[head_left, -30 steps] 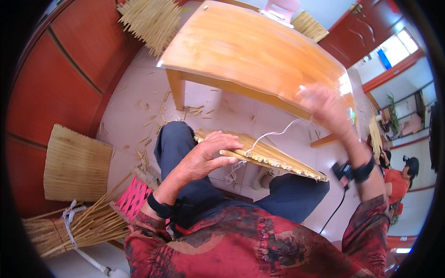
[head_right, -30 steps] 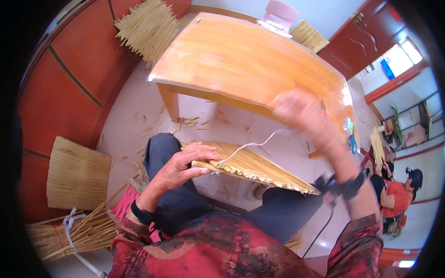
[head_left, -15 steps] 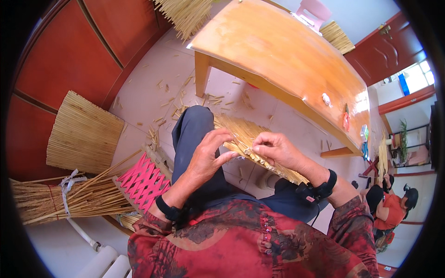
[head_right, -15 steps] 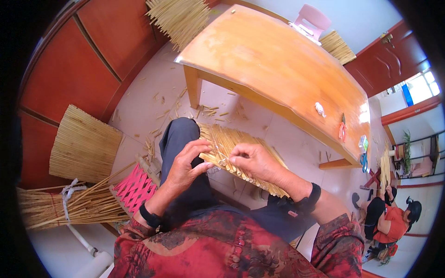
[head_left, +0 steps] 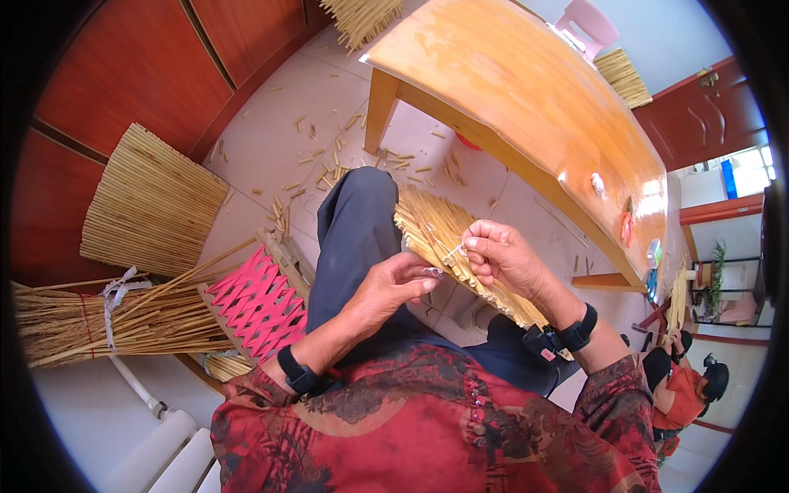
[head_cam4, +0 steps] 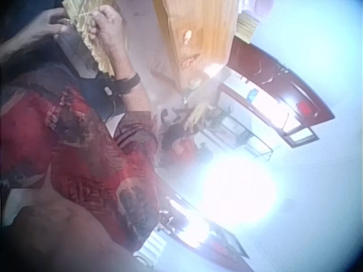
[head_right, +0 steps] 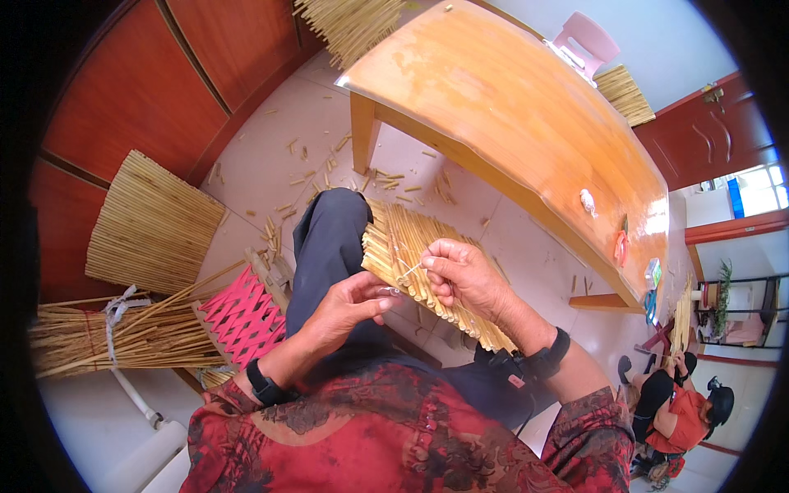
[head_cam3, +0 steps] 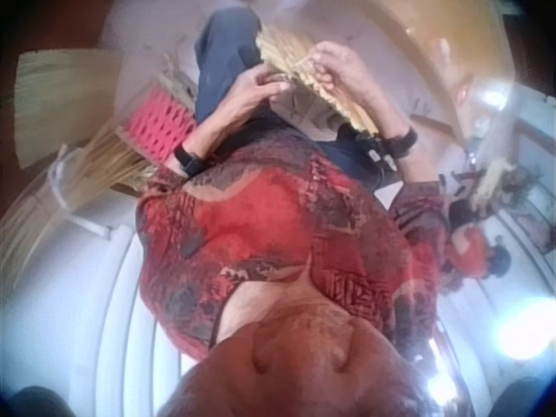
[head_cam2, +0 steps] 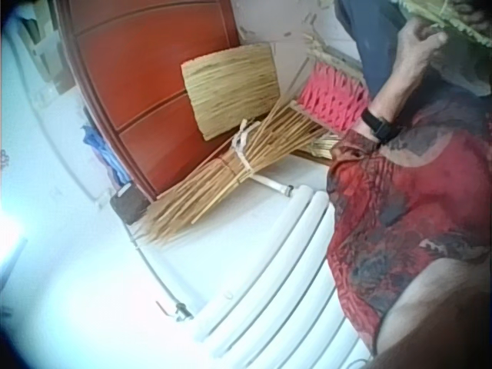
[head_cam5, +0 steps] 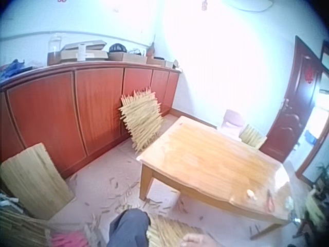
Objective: The person weaves a mat using bamboo sticks and string, passing the string through the sticks and tying knots to secure them together.
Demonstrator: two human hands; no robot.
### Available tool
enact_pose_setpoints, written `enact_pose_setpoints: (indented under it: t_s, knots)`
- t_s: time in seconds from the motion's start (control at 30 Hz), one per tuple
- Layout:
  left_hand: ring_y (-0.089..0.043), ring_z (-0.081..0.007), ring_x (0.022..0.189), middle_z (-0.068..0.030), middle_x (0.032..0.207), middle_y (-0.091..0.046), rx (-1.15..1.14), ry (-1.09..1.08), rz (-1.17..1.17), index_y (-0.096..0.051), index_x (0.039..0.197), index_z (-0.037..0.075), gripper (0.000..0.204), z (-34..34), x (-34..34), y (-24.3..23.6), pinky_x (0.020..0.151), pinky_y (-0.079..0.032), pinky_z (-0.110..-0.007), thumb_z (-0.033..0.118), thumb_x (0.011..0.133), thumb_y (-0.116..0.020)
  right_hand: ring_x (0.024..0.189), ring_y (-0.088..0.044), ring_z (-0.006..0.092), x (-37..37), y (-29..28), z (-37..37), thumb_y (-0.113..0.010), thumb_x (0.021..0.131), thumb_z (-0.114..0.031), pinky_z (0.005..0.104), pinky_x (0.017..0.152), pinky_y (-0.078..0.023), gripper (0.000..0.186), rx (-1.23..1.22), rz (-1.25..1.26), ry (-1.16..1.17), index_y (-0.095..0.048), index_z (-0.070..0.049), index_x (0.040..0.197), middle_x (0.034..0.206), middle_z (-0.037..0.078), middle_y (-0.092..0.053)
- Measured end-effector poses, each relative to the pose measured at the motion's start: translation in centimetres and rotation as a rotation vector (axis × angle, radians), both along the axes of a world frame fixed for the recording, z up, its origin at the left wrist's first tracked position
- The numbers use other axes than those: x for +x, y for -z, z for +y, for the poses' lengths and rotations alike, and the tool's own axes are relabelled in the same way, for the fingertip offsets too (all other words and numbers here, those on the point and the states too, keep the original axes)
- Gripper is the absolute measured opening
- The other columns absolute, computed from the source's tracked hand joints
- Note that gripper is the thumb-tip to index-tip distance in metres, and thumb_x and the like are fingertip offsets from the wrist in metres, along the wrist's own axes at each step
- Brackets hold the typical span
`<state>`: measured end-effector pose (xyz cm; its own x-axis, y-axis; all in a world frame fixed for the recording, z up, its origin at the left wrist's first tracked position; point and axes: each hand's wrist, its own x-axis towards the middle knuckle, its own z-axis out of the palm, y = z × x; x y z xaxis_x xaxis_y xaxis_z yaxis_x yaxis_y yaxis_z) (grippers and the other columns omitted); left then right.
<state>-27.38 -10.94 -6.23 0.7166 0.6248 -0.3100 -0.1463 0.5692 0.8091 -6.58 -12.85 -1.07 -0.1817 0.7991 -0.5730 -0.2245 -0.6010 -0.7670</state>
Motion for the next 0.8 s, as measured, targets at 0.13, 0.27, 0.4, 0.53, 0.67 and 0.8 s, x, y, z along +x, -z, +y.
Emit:
enact_pose_setpoints:
  t_s: [0.13,0.27,0.4,0.53,0.67,0.8]
  knots:
    - [-0.051,-0.0069,0.066,-0.0002,0.073,-0.056,-0.113,0.129,0.012,-0.058,0.099,0.002,0.021,0.1,-0.1,0.4,0.058,-0.040,-0.021,0.017,0.086,-0.058,0.049,-0.038,0.0046,-0.1,-0.2,-0.1,-0.051,0.089,-0.015,0.0177,0.040,-0.034,0.011,0.004,0.067,0.114,-0.050,-0.005,0.090,0.062,-0.002,-0.041]
    - [-0.042,-0.0041,0.051,0.0040,0.059,-0.047,0.023,0.033,0.088,-0.060,0.088,0.002,0.019,-0.2,-1.9,0.0,0.049,-0.035,-0.019,0.020,0.088,-0.055,0.049,-0.038,0.0044,-0.1,-1.1,-0.2,-0.051,0.089,-0.015,0.0178,0.040,-0.035,0.011,0.054,0.092,0.192,-0.051,-0.004,0.091,0.061,-0.003,-0.040]
    - [-0.043,-0.0040,0.047,0.0034,0.054,-0.047,0.169,0.051,0.255,-0.060,0.084,0.003,0.018,-0.5,-3.6,-0.7,0.045,-0.034,-0.019,0.019,0.088,-0.053,0.049,-0.039,0.0056,0.8,-1.6,0.8,-0.048,0.090,-0.016,0.0195,0.043,-0.038,0.014,0.211,-0.119,0.145,-0.052,-0.002,0.093,0.059,-0.003,-0.038]
    - [-0.046,-0.0049,0.047,0.0015,0.055,-0.049,0.348,0.034,0.381,-0.058,0.080,0.002,0.012,-0.2,-3.9,-1.5,0.044,-0.035,-0.019,0.012,0.085,-0.052,0.050,-0.040,0.0065,0.9,-0.3,0.4,-0.047,0.091,-0.017,0.0213,0.047,-0.042,0.016,0.125,-0.079,0.153,-0.052,-0.002,0.094,0.059,-0.003,-0.038]
    - [-0.045,-0.0053,0.045,0.0016,0.053,-0.047,0.108,0.172,0.372,-0.055,0.077,0.002,0.011,0.0,-4.9,0.1,0.041,-0.036,-0.021,0.012,0.080,-0.053,0.051,-0.041,0.0075,0.4,-0.5,0.6,-0.046,0.092,-0.018,0.0244,0.051,-0.046,0.017,0.116,-0.049,0.135,-0.051,-0.001,0.095,0.059,-0.002,-0.037]
    - [-0.040,-0.0034,0.044,0.0041,0.054,-0.044,0.221,0.066,0.511,-0.059,0.098,0.004,0.022,0.3,-5.7,-0.8,0.040,-0.033,-0.021,0.006,0.077,-0.050,0.052,-0.040,0.0080,0.0,0.4,1.0,-0.046,0.092,-0.018,0.0266,0.052,-0.047,0.017,0.057,0.041,0.166,-0.050,-0.002,0.094,0.060,-0.003,-0.037]
